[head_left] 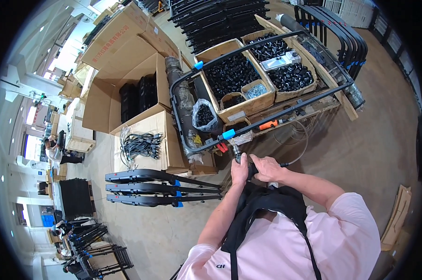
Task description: Assemble lawnmower components by fastening plastic housings to a metal frame using screws and a power tool.
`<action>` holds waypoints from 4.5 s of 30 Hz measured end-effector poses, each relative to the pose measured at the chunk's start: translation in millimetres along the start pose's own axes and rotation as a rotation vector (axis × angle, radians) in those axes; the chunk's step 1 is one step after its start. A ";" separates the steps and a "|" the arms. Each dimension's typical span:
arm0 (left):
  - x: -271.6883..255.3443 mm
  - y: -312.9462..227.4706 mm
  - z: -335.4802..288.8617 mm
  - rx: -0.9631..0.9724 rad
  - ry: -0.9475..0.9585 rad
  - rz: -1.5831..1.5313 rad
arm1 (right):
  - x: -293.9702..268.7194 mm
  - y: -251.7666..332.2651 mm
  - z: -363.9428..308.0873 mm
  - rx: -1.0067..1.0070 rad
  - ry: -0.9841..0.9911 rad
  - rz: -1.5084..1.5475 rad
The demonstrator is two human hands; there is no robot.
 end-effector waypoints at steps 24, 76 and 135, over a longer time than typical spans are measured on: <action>-0.8 -7.4 5.2 0.029 -0.064 -0.004 | 12.2 0.8 5.3 -0.115 -0.202 0.091; 333.5 -319.5 144.7 1.311 0.283 0.591 | -112.4 -270.6 -167.8 1.099 -0.447 0.233; 598.4 -615.7 248.2 1.028 0.309 0.170 | -376.4 -468.2 -44.6 0.931 -0.566 0.859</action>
Point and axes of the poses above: each hand's wrist, its own z-axis towards the middle knuckle, its own x-axis out of the palm, y = z × x, the point moved 6 cm from there along z, towards the middle knuckle, and after that the axes turned 10 degrees about -y, right-handed, at the moved point
